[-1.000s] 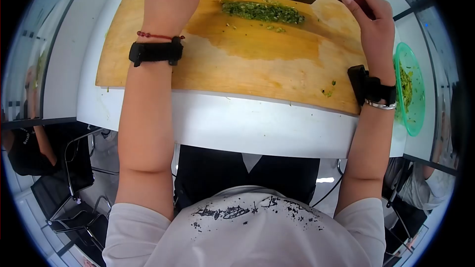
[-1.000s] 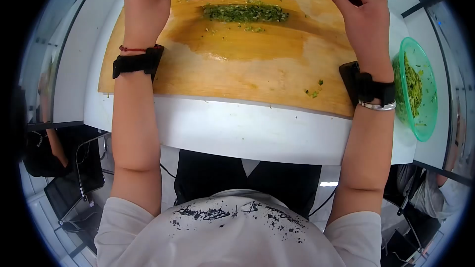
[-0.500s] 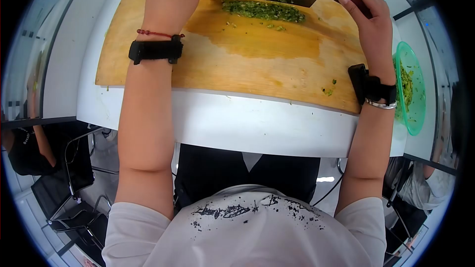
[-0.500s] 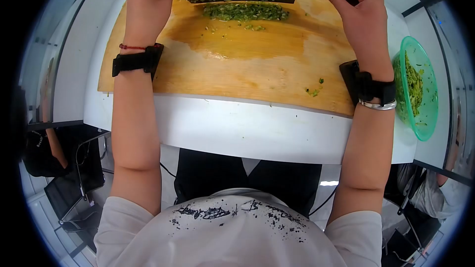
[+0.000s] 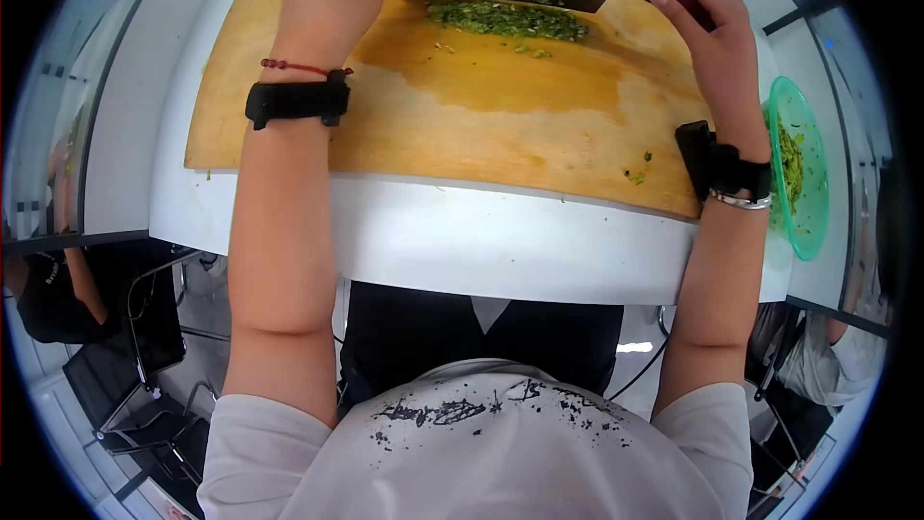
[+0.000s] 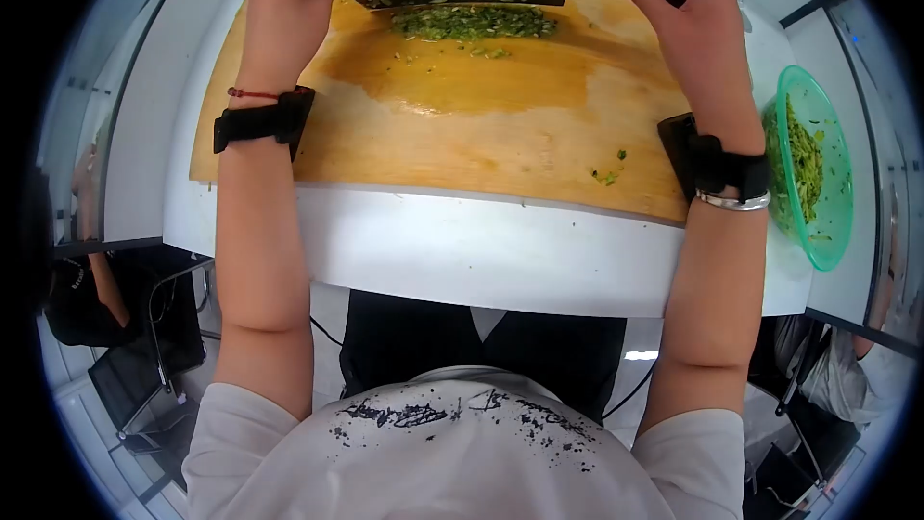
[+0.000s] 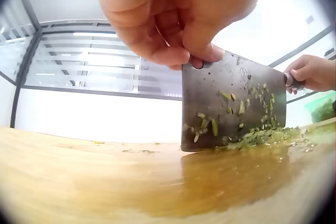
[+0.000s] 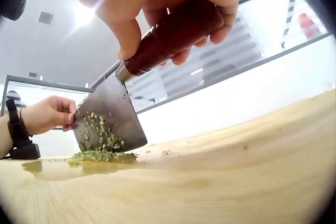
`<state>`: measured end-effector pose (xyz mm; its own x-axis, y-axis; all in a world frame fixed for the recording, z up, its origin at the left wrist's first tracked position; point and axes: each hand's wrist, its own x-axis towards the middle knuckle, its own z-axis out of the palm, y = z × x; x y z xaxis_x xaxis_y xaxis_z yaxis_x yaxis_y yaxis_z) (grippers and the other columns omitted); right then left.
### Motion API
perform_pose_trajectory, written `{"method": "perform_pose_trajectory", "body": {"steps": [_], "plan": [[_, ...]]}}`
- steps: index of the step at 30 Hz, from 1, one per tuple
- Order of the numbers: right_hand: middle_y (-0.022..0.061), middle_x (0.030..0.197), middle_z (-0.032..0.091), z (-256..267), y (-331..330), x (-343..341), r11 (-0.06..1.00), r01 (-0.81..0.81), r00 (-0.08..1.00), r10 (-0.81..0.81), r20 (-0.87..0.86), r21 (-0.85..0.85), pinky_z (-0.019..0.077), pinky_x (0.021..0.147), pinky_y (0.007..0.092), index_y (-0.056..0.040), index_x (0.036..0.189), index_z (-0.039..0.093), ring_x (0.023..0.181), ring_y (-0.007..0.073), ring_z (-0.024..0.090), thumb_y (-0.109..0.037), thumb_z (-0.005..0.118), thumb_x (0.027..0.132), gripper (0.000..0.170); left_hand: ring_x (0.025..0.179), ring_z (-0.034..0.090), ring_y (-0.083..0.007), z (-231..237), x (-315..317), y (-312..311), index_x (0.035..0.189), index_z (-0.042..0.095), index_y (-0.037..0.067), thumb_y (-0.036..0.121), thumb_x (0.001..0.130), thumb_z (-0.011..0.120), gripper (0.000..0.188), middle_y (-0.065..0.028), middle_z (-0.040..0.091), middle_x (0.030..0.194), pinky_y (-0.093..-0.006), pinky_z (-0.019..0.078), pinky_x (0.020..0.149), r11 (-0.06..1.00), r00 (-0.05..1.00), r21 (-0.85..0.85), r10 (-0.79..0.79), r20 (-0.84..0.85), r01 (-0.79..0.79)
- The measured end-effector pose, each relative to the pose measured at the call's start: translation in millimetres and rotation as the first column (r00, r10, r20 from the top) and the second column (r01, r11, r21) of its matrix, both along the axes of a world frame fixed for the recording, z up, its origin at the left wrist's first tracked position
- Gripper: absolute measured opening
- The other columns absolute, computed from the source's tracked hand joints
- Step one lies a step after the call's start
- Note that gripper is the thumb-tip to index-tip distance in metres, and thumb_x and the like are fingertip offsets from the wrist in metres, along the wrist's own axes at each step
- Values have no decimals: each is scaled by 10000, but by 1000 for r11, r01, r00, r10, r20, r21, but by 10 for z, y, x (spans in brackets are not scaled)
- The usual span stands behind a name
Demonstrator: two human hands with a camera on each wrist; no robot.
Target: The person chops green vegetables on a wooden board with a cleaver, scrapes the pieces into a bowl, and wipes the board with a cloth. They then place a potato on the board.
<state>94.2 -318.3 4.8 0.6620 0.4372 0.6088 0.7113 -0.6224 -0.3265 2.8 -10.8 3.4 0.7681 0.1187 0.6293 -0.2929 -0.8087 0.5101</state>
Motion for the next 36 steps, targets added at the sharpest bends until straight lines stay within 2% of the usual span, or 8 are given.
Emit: {"method": "perform_pose_trajectory", "body": {"steps": [6, 12, 15, 18, 21, 27, 30, 36], "plan": [[42, 888, 640, 59, 125, -173, 1000, -13, 997, 14, 71, -15, 441, 777, 283, -56, 1033, 680, 853, 182, 539, -208, 719, 838, 251, 718, 613, -265, -12, -43, 5, 770, 588, -39, -98, 748, 564, 68, -151, 615, 723, -332, 473, 672, 994, 993, 70, 75, 96, -82], [57, 883, 624, 26, 95, -129, 1000, -7, 999, 6, 37, 24, 443, 779, 282, -50, 1022, 683, 854, 186, 548, -201, 725, 832, 246, 706, 603, -257, -20, -3, 28, 770, 603, -20, -92, 743, 586, 79, -137, 618, 721, -327, 468, 673, 996, 996, 50, 72, 58, -75], [56, 914, 619, 21, 33, -102, 996, 34, 998, -37, 43, 78, 444, 785, 283, -61, 1024, 692, 863, 175, 550, -201, 727, 834, 239, 698, 597, -245, -59, 26, 15, 775, 618, -9, -86, 735, 608, 88, -125, 621, 721, -320, 462, 668, 1000, 990, 13, 8, 137, -9], [42, 926, 603, 31, 19, -117, 982, 14, 999, -24, 47, 187, 443, 788, 278, -74, 1032, 702, 869, 154, 552, -199, 731, 835, 234, 698, 595, -238, 34, -46, -77, 775, 627, -4, -83, 728, 625, 91, -120, 623, 723, -313, 457, 661, 997, 982, 40, 56, 181, -64], [32, 926, 589, -6, 1, -90, 970, 27, 999, -20, -31, 243, 442, 794, 268, -80, 1036, 708, 866, 140, 555, -198, 733, 835, 234, 701, 594, -237, 32, -55, -75, 768, 629, -2, -79, 728, 631, 87, -121, 626, 727, -310, 454, 656, 998, 982, 57, 21, 186, -32], [34, 926, 585, 5, -30, -92, 978, 26, 997, -10, -76, 206, 445, 796, 259, -72, 1029, 708, 867, 134, 568, -194, 740, 831, 235, 710, 600, -256, 20, -34, -54, 772, 627, -15, -82, 724, 636, 82, -133, 630, 734, -327, 471, 664, 999, 996, 33, 24, 81, -27], [37, 934, 588, -11, -21, -102, 960, 18, 994, 14, -110, 281, 443, 787, 262, -67, 1018, 709, 860, 133, 566, -193, 745, 827, 232, 711, 604, -269, 33, -54, -76, 769, 620, -23, -83, 725, 636, 76, -143, 631, 736, -335, 478, 664, 997, 996, 69, 14, 90, -20], [42, 896, 605, 13, -24, -82, 991, 32, 996, -21, -86, 130, 442, 781, 267, -52, 1010, 700, 852, 142, 559, -202, 739, 830, 239, 713, 606, -281, 26, -28, -56, 770, 614, -26, -81, 725, 636, 75, -152, 628, 738, -340, 479, 662, 998, 999, 56, 31, 31, -33]]}}
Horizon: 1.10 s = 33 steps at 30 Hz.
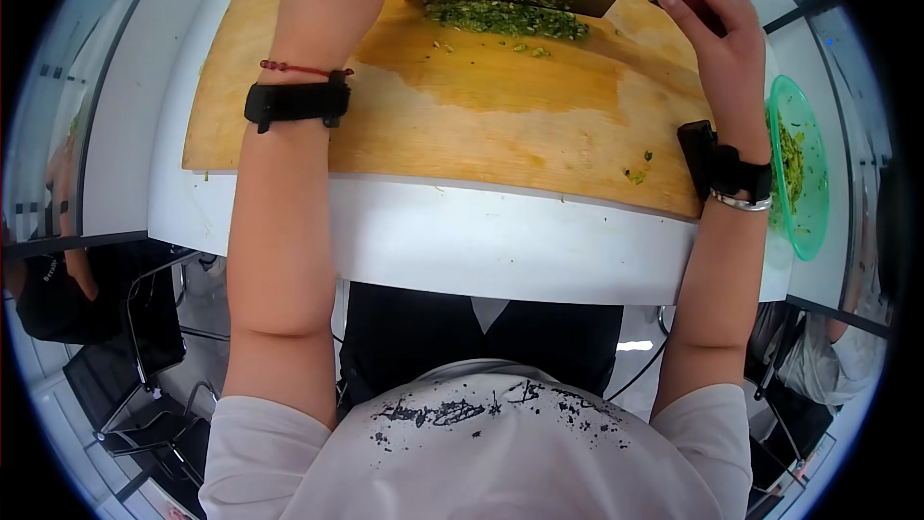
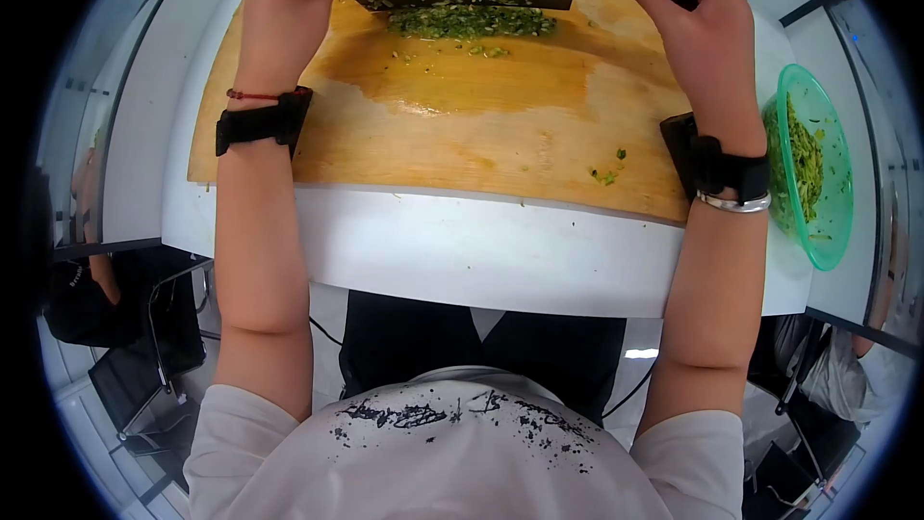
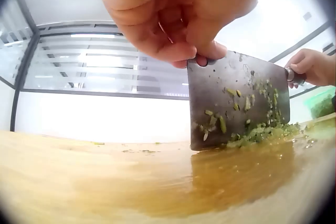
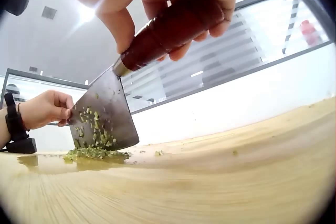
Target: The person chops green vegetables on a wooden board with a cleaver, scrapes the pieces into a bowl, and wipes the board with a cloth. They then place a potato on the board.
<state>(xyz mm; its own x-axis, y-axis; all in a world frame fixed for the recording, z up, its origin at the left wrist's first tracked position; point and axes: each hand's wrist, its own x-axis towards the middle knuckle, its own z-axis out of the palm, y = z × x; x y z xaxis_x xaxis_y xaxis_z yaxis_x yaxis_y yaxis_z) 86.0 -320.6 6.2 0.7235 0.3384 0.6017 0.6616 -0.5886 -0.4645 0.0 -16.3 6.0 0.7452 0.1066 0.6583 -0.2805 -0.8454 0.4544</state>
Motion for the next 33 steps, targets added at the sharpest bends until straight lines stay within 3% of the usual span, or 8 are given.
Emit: {"method": "perform_pose_trajectory", "body": {"steps": [3, 6, 9, 21, 24, 27, 33], "plan": [[47, 879, 611, -4, -13, 35, 998, 21, 1000, -21, 1, -65, 442, 779, 269, -46, 1010, 695, 852, 145, 558, -205, 736, 831, 243, 713, 600, -282, -22, 8, -16, 773, 612, -24, -74, 726, 638, 74, -149, 623, 731, -341, 474, 661, 1000, 1000, 12, -11, 27, 11], [44, 916, 612, -3, -7, 11, 1000, 13, 1000, -13, -1, -11, 443, 784, 268, -52, 1008, 699, 856, 139, 560, -200, 739, 830, 235, 709, 589, -280, -46, 37, 29, 772, 612, -17, -67, 729, 640, 72, -146, 618, 723, -338, 467, 661, 996, 996, 89, -15, 89, 7], [39, 947, 605, -37, 12, -12, 978, -39, 999, 42, -10, 206, 445, 791, 265, -60, 1003, 704, 861, 133, 564, -196, 742, 829, 225, 709, 586, -278, 15, -13, -28, 768, 615, -11, -64, 729, 640, 70, -143, 617, 723, -338, 464, 663, 999, 993, 31, 25, 117, -29], [38, 902, 598, 16, -14, 0, 1000, 15, 1000, -15, 9, -22, 440, 780, 259, -53, 1010, 703, 852, 139, 562, -196, 742, 828, 235, 715, 602, -278, 2, -31, -26, 768, 611, -20, -83, 726, 632, 79, -145, 623, 729, -337, 473, 666, 1000, 999, 2, -31, 14, 31], [37, 910, 603, -7, -23, 6, 1000, 3, 999, -3, 53, 4, 438, 788, 259, -56, 1020, 704, 864, 137, 559, -201, 740, 829, 242, 709, 593, -277, -8, -10, -8, 768, 610, -22, -87, 724, 631, 82, -146, 617, 729, -334, 469, 659, 997, 999, 72, -5, 39, 2], [36, 924, 605, -16, -9, -19, 989, -17, 1000, 15, 15, 145, 436, 799, 258, -62, 1030, 706, 877, 136, 562, -204, 739, 830, 247, 701, 581, -277, 24, -32, -55, 765, 609, -20, -86, 722, 635, 83, -144, 610, 727, -335, 464, 653, 999, 987, 36, -17, 157, 11], [33, 958, 594, 13, -13, -25, 999, 18, 1000, -18, 0, 50, 442, 810, 257, -68, 1036, 707, 894, 136, 574, -202, 738, 835, 244, 701, 576, -279, 31, -27, -40, 761, 608, -19, -80, 717, 646, 84, -143, 607, 724, -336, 459, 653, 999, 995, 41, 1, 95, -4]]}}
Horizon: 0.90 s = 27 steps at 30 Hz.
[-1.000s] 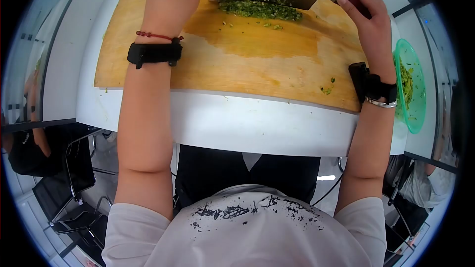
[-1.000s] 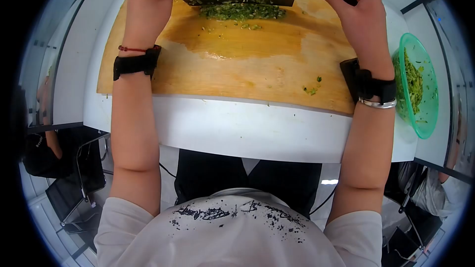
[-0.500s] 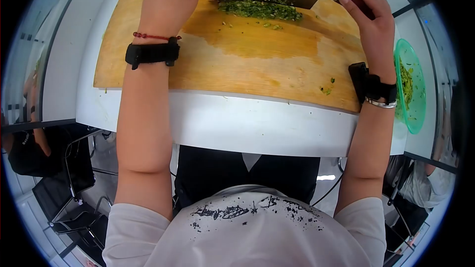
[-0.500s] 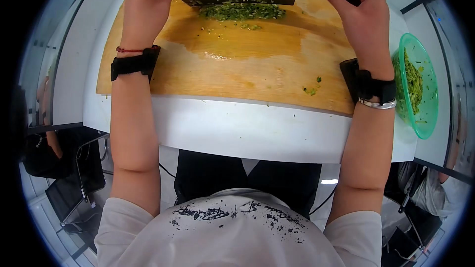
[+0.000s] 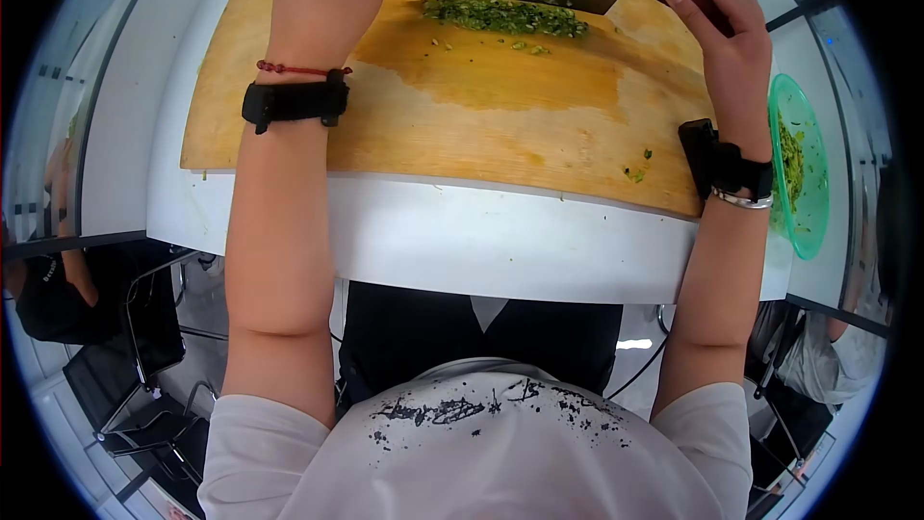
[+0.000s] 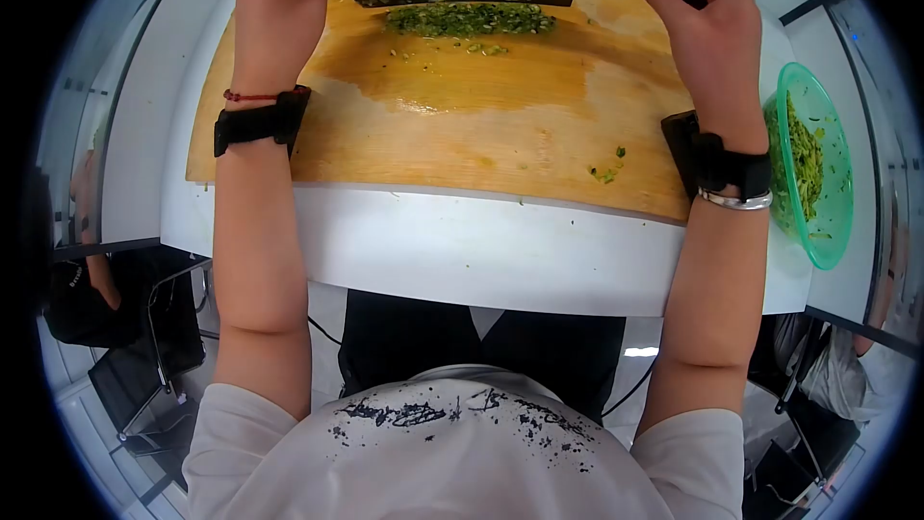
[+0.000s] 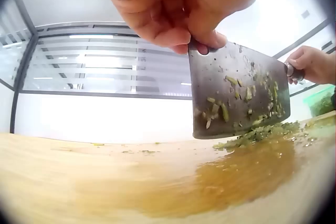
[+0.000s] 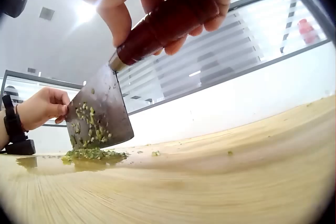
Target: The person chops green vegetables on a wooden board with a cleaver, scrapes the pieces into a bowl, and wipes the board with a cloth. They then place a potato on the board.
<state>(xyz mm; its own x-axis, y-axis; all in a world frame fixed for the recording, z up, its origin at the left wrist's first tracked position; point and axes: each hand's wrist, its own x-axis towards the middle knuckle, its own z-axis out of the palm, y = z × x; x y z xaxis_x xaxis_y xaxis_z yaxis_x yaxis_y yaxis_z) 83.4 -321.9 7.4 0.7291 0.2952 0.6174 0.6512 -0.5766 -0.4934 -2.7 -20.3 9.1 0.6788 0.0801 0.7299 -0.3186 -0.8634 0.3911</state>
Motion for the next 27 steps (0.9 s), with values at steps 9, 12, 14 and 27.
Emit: {"method": "perform_pose_trajectory", "body": {"steps": [9, 12, 14, 27], "plan": [[38, 948, 598, -28, -11, 27, 999, -24, 999, 26, -45, 32, 439, 810, 259, -53, 1026, 702, 889, 140, 576, -204, 732, 839, 242, 718, 602, -289, -7, 4, 9, 764, 616, -21, -66, 728, 651, 67, -152, 625, 733, -348, 476, 667, 1000, 998, -12, 21, -63, -22], [38, 951, 596, -42, -30, 65, 999, -31, 998, 32, -56, 19, 440, 813, 262, -50, 1029, 700, 893, 140, 576, -206, 732, 839, 247, 719, 601, -288, -29, 13, 28, 765, 617, -20, -59, 731, 652, 62, -150, 625, 732, -350, 474, 667, 1000, 999, 21, 18, -50, -17], [38, 952, 596, -60, -21, 58, 998, -39, 997, 42, -58, 55, 439, 809, 263, -52, 1028, 702, 890, 141, 574, -207, 733, 838, 246, 718, 601, -287, -71, 44, 61, 765, 618, -19, -51, 732, 653, 58, -148, 625, 731, -350, 472, 666, 1000, 1000, 27, 4, -21, -3], [39, 965, 599, -46, -3, 20, 994, -64, 998, 61, 35, 83, 439, 810, 258, -69, 1028, 708, 889, 134, 572, -190, 741, 830, 234, 711, 589, -277, -26, 2, 14, 765, 620, -14, -37, 737, 660, 54, -140, 623, 731, -340, 465, 664, 1000, 1000, 31, 5, -7, -5]]}}
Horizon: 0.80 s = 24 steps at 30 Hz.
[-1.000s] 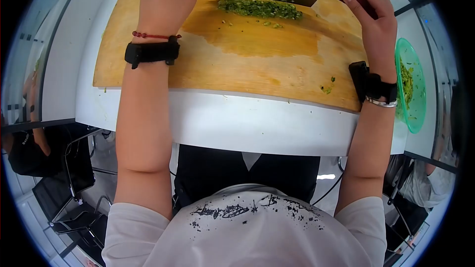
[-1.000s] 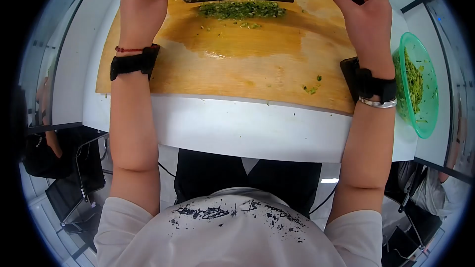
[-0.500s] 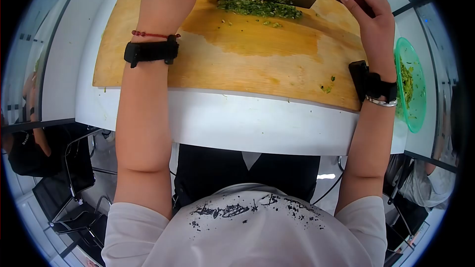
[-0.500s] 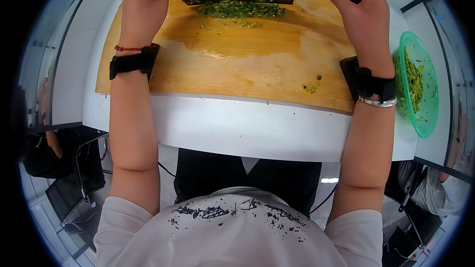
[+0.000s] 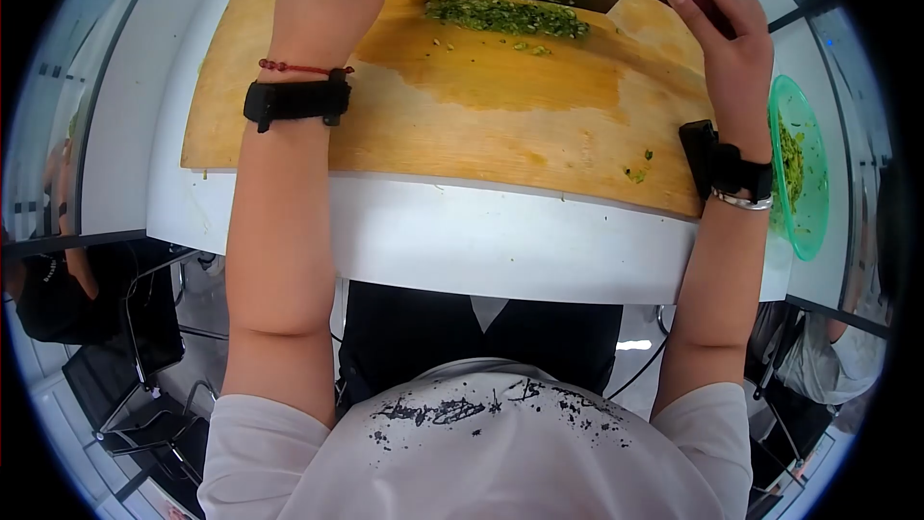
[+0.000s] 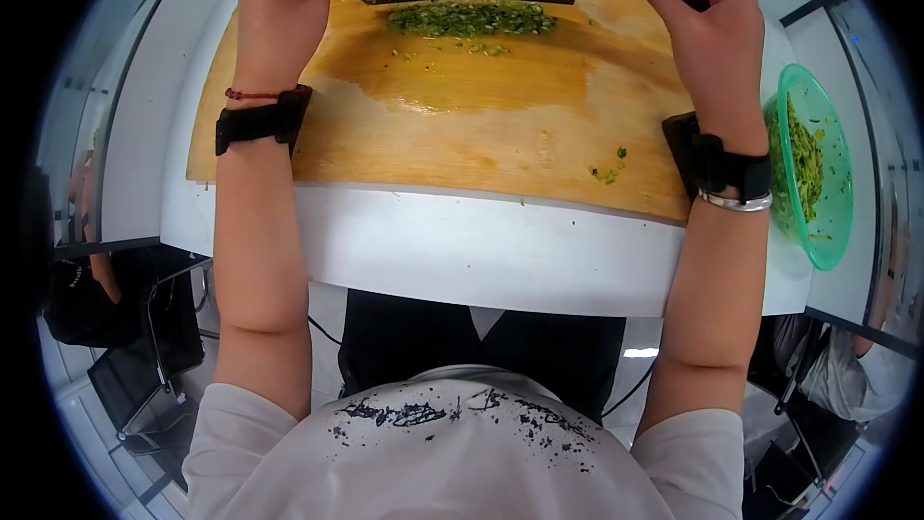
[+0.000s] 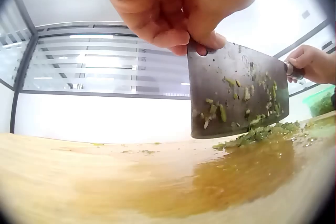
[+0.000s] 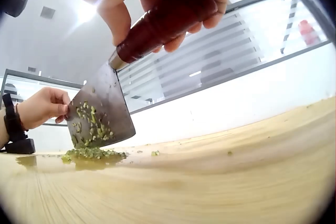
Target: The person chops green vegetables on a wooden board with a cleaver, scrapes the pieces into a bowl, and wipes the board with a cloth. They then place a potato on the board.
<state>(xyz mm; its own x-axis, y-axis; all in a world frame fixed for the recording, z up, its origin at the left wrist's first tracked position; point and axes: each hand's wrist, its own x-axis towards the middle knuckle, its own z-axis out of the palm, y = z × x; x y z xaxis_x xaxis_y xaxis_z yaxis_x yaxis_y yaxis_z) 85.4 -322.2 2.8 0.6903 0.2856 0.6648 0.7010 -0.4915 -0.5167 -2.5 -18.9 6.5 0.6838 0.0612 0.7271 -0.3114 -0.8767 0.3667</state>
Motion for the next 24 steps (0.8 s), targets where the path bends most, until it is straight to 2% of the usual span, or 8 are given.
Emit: {"method": "perform_pose_trajectory", "body": {"steps": [9, 12, 15, 21, 24], "plan": [[41, 960, 602, 12, 2, 2, 997, 55, 995, -59, -75, -57, 442, 806, 265, -64, 1027, 704, 878, 139, 571, -199, 743, 829, 242, 713, 597, -279, 3, -7, -7, 765, 619, -20, -41, 740, 659, 51, -147, 626, 729, -339, 470, 666, 1000, 999, -10, 3, -49, -4], [40, 957, 605, 27, 13, -13, 991, 65, 998, -63, 25, -119, 442, 805, 266, -67, 1023, 706, 878, 143, 572, -196, 742, 828, 236, 717, 603, -278, 10, 11, 0, 772, 626, -19, -41, 739, 659, 52, -145, 631, 736, -336, 473, 668, 998, 995, -51, 24, -95, -29], [40, 957, 609, 25, 7, -12, 996, 38, 997, -33, 69, -77, 447, 804, 265, -74, 1025, 707, 882, 146, 573, -194, 742, 827, 234, 720, 606, -271, -50, 48, 43, 778, 639, -12, -31, 740, 662, 50, -137, 642, 746, -332, 476, 670, 1000, 1000, -16, 1, -22, -1], [37, 962, 611, 57, 18, -45, 990, 73, 977, -47, 208, -121, 462, 807, 261, -85, 1029, 707, 896, 141, 577, -198, 742, 826, 234, 721, 608, -257, -5, 8, 5, 779, 657, 8, -13, 741, 665, 44, -121, 652, 754, -326, 474, 670, 1000, 999, -4, 10, 31, -10], [36, 964, 614, 51, 27, -40, 989, 82, 986, -62, 158, -122, 463, 811, 262, -90, 1029, 709, 900, 141, 579, -200, 742, 826, 234, 721, 609, -256, -8, 8, 17, 783, 655, 7, -23, 743, 659, 51, -122, 651, 753, -323, 474, 671, 1000, 1000, 1, 6, 13, -6]]}}
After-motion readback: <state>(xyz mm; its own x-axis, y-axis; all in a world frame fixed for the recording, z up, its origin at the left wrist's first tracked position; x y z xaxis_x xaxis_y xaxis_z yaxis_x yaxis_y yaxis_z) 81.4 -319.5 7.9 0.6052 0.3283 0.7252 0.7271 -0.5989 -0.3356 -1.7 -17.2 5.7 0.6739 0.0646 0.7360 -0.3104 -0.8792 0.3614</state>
